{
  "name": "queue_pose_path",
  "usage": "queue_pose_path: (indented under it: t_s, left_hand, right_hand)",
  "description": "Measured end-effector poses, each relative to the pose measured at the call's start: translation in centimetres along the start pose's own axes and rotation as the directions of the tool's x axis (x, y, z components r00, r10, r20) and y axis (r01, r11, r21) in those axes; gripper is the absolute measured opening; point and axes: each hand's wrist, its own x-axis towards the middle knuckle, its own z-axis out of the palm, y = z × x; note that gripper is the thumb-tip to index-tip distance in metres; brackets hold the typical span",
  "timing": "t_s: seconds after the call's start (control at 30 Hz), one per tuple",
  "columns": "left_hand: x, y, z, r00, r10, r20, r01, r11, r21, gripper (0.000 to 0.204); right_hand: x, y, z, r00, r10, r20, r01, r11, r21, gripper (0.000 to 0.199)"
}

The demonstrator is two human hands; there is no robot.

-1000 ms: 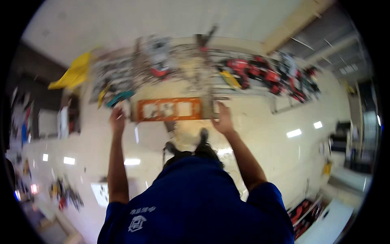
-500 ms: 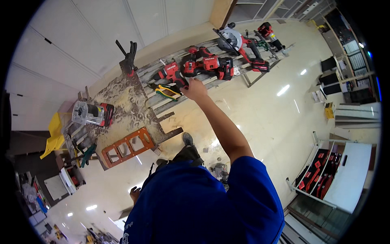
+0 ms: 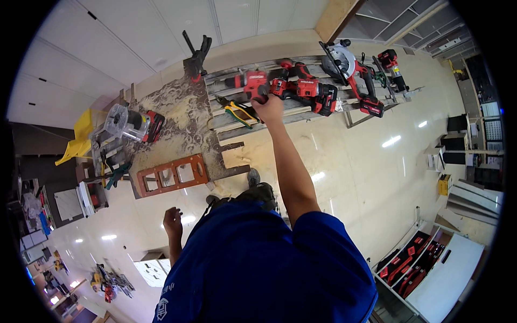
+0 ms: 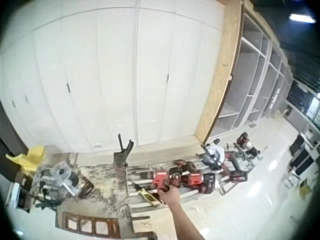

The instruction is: The person uses a cordless drill to assemble a small wooden frame on a workbench, then picks up a broom and dustpan to sweep wood shavings and debris from the floor. The person moves around the workshop to gather the debris into a pile.

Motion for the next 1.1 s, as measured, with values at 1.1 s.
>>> queue_pose_path:
  t_s: [1.1]
  left_hand:
    - [-0.5,10.0,-18.8,0.937,0.257,0.236,-0.035,0.742,-0.670,0.074]
  right_hand:
    - [-41.9,-30.2,4.6,0.534,-0.707,0.463,0.182,0.631,0.754,0.064]
